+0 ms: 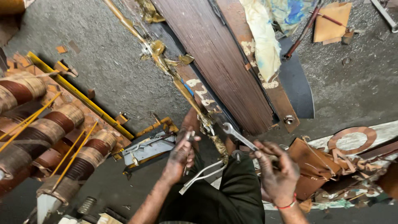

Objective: The person uses two wrenches to loosen and tighten bolts on a large metal assembly with stacked plates and a brass-colored rod. The person repositions the assembly on the floor and continues adjusting fasteners along the rod.

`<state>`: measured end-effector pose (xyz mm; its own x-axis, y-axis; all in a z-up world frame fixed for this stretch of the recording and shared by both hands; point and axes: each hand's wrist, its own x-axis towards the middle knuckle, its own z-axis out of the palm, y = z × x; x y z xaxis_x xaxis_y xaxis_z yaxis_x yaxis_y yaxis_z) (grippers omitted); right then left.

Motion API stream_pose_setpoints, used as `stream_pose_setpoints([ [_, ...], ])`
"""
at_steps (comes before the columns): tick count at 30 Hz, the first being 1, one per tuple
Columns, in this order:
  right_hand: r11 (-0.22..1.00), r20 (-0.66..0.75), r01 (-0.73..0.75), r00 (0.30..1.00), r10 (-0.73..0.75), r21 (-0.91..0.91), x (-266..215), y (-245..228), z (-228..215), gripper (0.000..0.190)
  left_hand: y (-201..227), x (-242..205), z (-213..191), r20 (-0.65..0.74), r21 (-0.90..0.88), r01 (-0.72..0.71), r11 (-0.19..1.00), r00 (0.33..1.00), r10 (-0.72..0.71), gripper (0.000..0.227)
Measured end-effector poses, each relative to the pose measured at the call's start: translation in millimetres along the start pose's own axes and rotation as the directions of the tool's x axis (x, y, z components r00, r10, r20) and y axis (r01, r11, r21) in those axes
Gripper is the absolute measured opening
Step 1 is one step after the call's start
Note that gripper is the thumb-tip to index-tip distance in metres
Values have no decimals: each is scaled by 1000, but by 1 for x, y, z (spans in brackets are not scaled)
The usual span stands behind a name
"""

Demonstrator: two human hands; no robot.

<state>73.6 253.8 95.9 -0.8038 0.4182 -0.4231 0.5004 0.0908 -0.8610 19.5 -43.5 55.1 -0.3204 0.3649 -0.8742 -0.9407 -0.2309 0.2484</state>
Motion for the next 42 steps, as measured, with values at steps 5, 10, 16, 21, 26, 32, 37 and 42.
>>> stream_pose_setpoints([
  [5,902,144,317,947,-286,-294,-1,-16,19,31,-52,18,10,-114,66,-175,982,977,182,62],
  [10,831,273,488,865,-421,-267,20,-37,34,31,-78,32,28,-204,193,-370,909,891,406,57],
  [16,812,483,547,778,-401,-206,58,-80,36,29,-83,46,59,-316,62,-455,888,835,450,57],
  [21,812,638,534,715,-286,-235,99,-109,54,32,-79,62,85,-372,-100,-588,803,770,518,54],
  [26,771,734,535,666,-132,-347,137,-123,85,17,-70,62,96,-426,-217,-550,807,797,429,48],
  [32,794,647,576,684,-335,-197,57,-106,58,37,-49,49,86,-420,86,-573,815,721,551,40],
  [37,739,558,597,745,-365,-314,1,-35,45,46,-8,38,65,-379,289,-123,949,896,232,28],
  [42,784,489,565,776,-398,-258,5,-5,46,46,46,43,26,-177,223,93,970,983,-54,23],
])
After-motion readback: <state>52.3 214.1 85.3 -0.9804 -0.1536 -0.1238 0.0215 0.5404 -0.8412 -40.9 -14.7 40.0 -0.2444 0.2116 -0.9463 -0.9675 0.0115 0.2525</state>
